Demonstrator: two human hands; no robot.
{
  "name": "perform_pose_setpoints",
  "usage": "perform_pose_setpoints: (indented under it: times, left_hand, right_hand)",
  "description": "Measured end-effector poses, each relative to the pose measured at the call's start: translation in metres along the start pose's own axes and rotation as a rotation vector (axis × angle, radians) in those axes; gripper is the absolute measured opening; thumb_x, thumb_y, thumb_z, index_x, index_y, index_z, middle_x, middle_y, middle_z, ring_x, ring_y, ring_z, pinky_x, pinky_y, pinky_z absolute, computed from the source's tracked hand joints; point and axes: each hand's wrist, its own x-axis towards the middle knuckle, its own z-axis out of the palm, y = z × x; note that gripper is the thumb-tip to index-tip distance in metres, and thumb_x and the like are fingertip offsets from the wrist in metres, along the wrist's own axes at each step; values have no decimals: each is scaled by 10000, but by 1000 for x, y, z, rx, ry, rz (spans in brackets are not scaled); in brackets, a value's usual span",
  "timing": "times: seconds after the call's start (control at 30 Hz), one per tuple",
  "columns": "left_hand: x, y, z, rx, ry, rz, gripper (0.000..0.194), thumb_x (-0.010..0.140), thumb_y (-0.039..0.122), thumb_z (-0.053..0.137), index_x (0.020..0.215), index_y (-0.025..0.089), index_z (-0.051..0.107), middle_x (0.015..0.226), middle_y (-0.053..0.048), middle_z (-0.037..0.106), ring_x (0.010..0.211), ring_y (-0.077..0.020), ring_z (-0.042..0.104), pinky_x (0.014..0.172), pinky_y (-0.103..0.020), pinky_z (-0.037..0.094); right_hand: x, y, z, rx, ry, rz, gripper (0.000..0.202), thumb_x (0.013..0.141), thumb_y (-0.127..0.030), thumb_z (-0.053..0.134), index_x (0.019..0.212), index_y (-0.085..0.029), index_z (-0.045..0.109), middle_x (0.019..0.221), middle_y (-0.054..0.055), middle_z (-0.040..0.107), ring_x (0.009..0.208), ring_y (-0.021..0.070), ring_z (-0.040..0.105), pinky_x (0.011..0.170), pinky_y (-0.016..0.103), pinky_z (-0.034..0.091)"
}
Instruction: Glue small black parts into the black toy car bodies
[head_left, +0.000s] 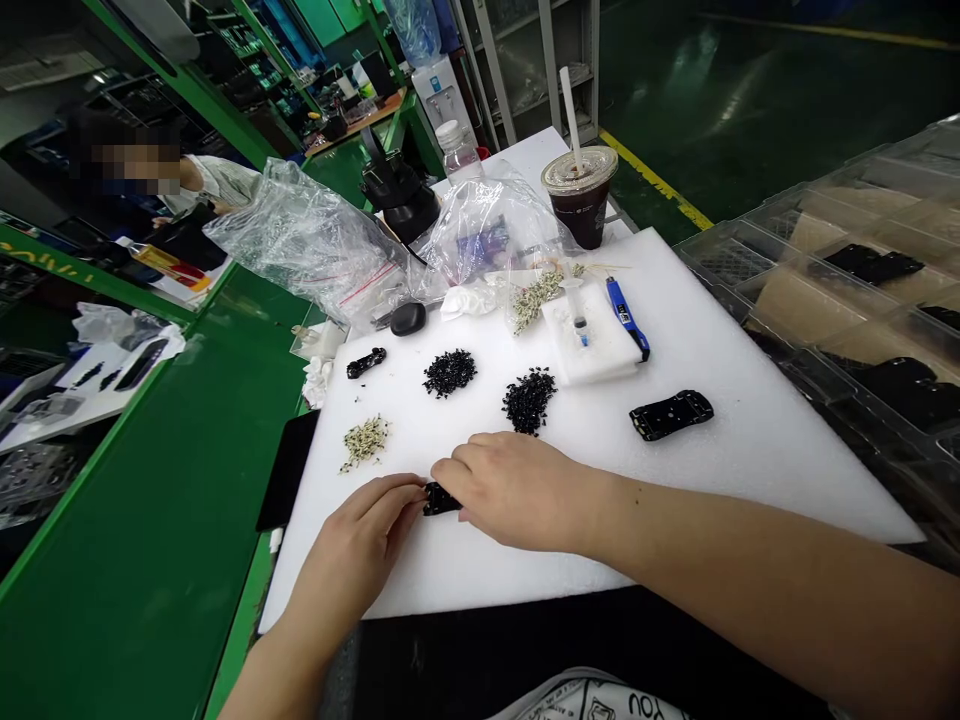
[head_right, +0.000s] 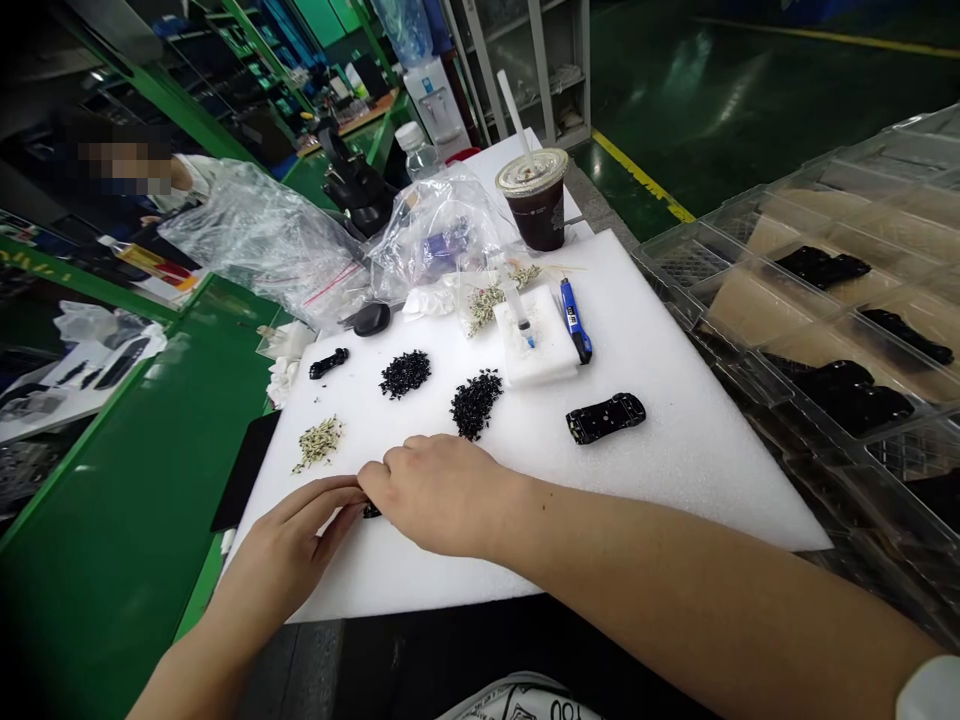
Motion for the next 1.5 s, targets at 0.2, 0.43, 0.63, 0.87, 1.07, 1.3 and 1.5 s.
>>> perform_pose_setpoints:
  times: [0.2, 0.43, 0.63, 0.87, 1.07, 1.3, 1.5]
  left_hand:
    - [-6, -3, 6, -94, 41, -55, 162, 961, 255, 554, 991, 188, 698, 1023, -61, 715, 910, -184, 686, 846, -306, 569]
    - [-8, 1, 0, -370, -88, -379, 216, 943, 363, 537, 1032, 242, 692, 1159, -61, 682, 1010, -218, 665, 505, -212, 542]
    - [-14, 2, 3, -375, -21, -355, 174, 941, 296, 530, 1055, 247, 653, 1115, -51, 698, 993, -210, 663, 462, -198, 510]
    - [-21, 8, 11, -157, 102, -34, 346, 872, 149, 611, 1215, 183, 578, 1189, -103, 661, 1081, -243, 612, 939, -408, 524]
    - [-19, 10, 15, -155, 113, -37, 292, 868, 138, 619, 1157, 181, 604, 1187, -104, 650, 1066, -244, 608, 913, -397, 521]
    - [-19, 10, 11, -239, 56, -104, 258, 892, 164, 586, 1144, 218, 586, 1187, -95, 633, 1084, -249, 589, 912, -414, 517]
    - [-20, 9, 12, -263, 37, -128, 255, 895, 171, 585, 1143, 229, 569, 1196, -85, 615, 1105, -239, 573, 932, -410, 504]
  right_hand:
    - [0, 1, 1, 7, -4, 1, 132, 937, -162, 588, 1057, -133, 543, 934, 72, 642, 844, 235, 613, 680, 355, 511]
    - [0, 3, 3, 5, -14, -10, 170, 899, -166, 636, 1048, -134, 561, 926, 67, 643, 872, 238, 597, 707, 360, 507]
    - [-1, 3, 4, 3, -23, -41, 147, 889, -143, 626, 1033, -129, 601, 916, 62, 653, 876, 247, 590, 730, 385, 504]
    - [0, 3, 4, 2, -27, -41, 156, 893, -165, 637, 1044, -131, 617, 942, 63, 667, 893, 249, 578, 730, 384, 493]
    - [1, 3, 5, 10, -26, -38, 144, 898, -167, 630, 1037, -134, 621, 936, 53, 668, 887, 249, 576, 736, 393, 489]
    - [1, 3, 4, 26, -48, -24, 160, 905, -180, 631, 1057, -132, 620, 956, 55, 673, 908, 252, 577, 765, 400, 487]
    - [1, 3, 4, 28, -46, -31, 169, 900, -191, 644, 1055, -130, 623, 948, 55, 672, 904, 252, 578, 765, 396, 489]
